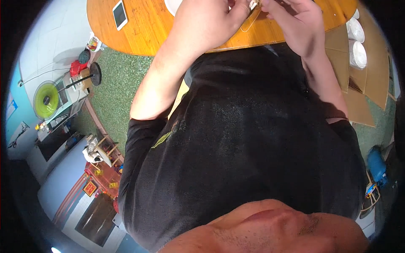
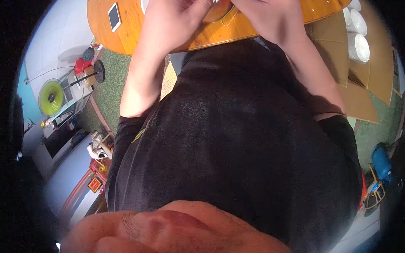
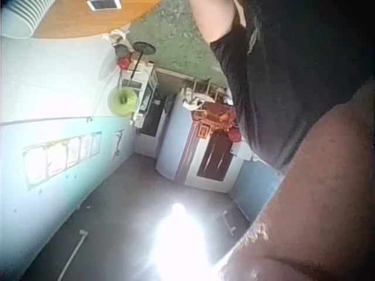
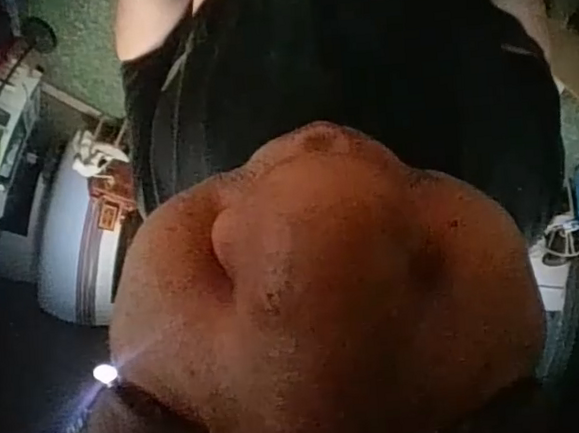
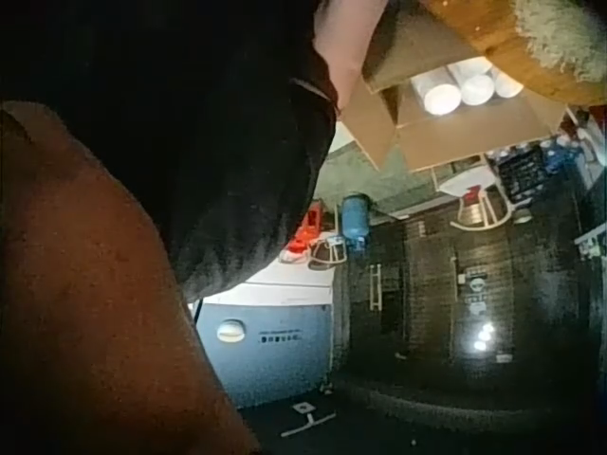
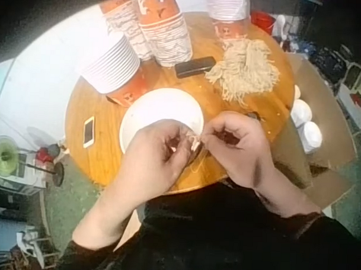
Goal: The person is bundling thin strips of material and securing them with a rubber band.
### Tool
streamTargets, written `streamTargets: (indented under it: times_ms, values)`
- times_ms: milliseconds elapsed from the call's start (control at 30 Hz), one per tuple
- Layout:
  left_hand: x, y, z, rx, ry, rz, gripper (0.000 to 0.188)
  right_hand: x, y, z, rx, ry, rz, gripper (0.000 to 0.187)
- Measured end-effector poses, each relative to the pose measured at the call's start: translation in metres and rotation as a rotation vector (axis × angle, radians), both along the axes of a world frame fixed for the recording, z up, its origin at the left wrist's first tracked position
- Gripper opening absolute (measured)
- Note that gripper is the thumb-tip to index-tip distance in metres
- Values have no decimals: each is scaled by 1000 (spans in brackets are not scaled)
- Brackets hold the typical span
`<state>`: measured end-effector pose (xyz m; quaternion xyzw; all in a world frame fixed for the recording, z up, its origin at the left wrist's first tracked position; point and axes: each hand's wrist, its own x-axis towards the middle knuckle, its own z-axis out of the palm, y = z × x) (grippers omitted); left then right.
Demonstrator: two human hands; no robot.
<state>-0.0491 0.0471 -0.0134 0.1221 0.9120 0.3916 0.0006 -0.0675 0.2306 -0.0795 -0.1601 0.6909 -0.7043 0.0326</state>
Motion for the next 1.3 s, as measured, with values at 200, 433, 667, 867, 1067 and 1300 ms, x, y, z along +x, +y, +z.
streamTargets:
  times_ms: [200,433,667,867,1067,1300]
  values:
    - [3,-2,-2,91,13,16,11,0,5,4,-16,-23,17,2]
    - [4,0,5,47,-2,122,11,4,11,6,-16,-116,140,3]
    - [-2,-1,2,-39,84,23,9,-15,-18,-55,-910,345,366,5]
    - [4,0,3,84,-8,55,9,20,-1,19,0,189,-90,20]
    - [5,4,5,106,-9,43,9,11,3,19,385,664,-137,25]
    - [2,3,-2,-41,225,-61,10,-12,-30,-30,-592,689,-108,15]
